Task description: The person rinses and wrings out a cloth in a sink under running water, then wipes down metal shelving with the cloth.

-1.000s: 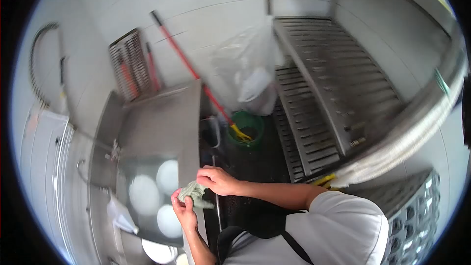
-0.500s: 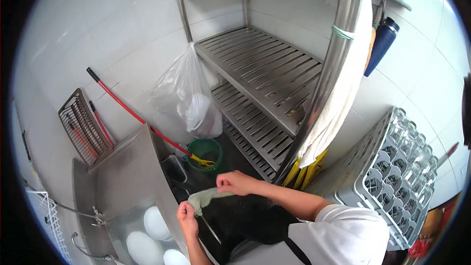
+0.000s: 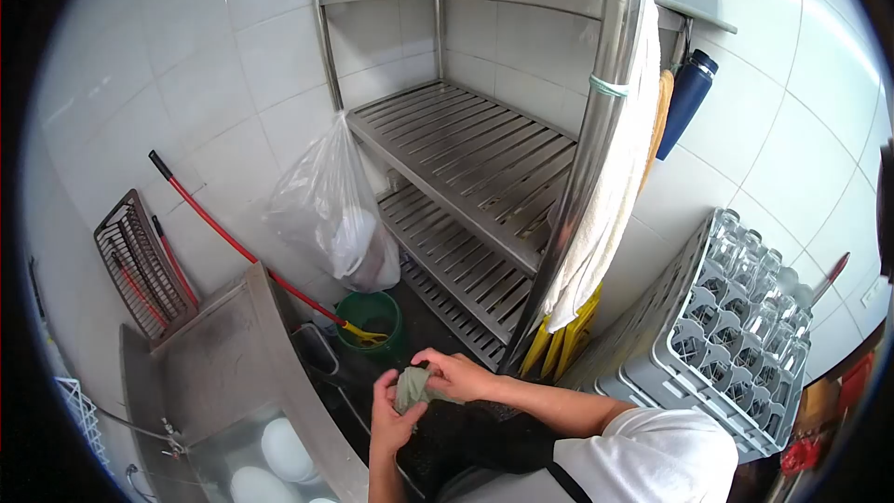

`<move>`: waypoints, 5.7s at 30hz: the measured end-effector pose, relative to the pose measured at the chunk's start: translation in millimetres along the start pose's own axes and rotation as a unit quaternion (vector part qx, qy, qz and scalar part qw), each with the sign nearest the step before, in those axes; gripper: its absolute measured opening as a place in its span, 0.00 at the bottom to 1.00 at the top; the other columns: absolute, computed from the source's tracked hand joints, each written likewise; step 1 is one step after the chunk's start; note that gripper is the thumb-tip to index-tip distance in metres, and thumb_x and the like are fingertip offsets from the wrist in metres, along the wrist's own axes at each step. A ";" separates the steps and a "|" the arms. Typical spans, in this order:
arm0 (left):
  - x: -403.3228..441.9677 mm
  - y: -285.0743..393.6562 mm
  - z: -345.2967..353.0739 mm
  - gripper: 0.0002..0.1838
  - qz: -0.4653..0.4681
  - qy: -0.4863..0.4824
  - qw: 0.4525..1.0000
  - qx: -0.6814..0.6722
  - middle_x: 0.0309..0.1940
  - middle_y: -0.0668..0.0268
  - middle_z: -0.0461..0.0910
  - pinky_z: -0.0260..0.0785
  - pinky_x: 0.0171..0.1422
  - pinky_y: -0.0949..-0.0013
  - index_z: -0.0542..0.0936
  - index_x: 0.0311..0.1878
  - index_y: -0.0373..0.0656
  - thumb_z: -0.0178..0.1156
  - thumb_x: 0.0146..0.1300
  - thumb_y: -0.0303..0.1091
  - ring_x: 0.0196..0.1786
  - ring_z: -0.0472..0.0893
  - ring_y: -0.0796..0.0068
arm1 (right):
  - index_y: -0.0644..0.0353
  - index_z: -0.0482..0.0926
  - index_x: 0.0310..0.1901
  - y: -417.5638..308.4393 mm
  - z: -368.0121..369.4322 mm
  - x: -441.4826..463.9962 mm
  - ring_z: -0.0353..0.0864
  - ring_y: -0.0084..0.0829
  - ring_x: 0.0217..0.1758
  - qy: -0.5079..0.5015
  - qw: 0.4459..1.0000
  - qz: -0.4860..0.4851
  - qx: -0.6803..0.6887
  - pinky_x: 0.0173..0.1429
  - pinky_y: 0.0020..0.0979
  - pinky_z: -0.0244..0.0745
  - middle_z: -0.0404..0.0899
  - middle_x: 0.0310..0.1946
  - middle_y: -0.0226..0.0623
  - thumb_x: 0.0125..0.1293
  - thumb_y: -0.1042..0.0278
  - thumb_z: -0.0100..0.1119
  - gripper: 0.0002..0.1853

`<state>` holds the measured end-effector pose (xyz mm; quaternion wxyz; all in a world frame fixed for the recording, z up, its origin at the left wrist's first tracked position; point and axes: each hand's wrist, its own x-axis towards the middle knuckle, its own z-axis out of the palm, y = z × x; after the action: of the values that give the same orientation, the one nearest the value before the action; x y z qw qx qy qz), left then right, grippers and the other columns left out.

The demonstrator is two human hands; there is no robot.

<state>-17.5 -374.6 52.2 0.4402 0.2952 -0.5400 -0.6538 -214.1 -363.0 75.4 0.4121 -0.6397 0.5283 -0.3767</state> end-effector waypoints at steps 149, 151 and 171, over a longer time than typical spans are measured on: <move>190.6 -27.9 -141.0 0.07 -0.184 0.326 0.916 0.147 0.45 0.63 0.84 0.71 0.55 0.73 0.81 0.47 0.36 0.60 0.67 0.24 0.47 0.80 0.76 | 0.71 0.46 0.74 94.6 -281.9 724.3 0.45 0.55 0.79 0.079 0.826 0.070 -0.554 0.79 0.48 0.46 0.45 0.75 0.59 0.72 0.57 0.45 0.38; 211.1 -24.1 -142.0 0.07 -0.185 0.332 0.913 0.151 0.44 0.63 0.84 0.71 0.55 0.73 0.81 0.46 0.36 0.60 0.66 0.24 0.47 0.81 0.76 | 0.69 0.45 0.75 111.5 -288.2 752.7 0.46 0.53 0.79 0.100 0.826 0.049 -0.552 0.79 0.49 0.46 0.44 0.76 0.57 0.73 0.50 0.44 0.40; 329.8 -6.2 -230.0 0.10 -0.089 0.026 0.988 0.123 0.40 0.68 0.82 0.70 0.50 0.75 0.80 0.49 0.37 0.60 0.67 0.27 0.43 0.78 0.81 | 0.67 0.49 0.75 48.9 -244.9 351.0 0.48 0.50 0.80 0.108 0.851 0.057 -0.511 0.82 0.44 0.42 0.51 0.75 0.58 0.64 0.69 0.53 0.39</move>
<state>34.4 -772.1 19.9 0.3545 0.4111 -0.5759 -0.6113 -401.2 -745.9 138.7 -0.0113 -0.6843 0.7228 -0.0961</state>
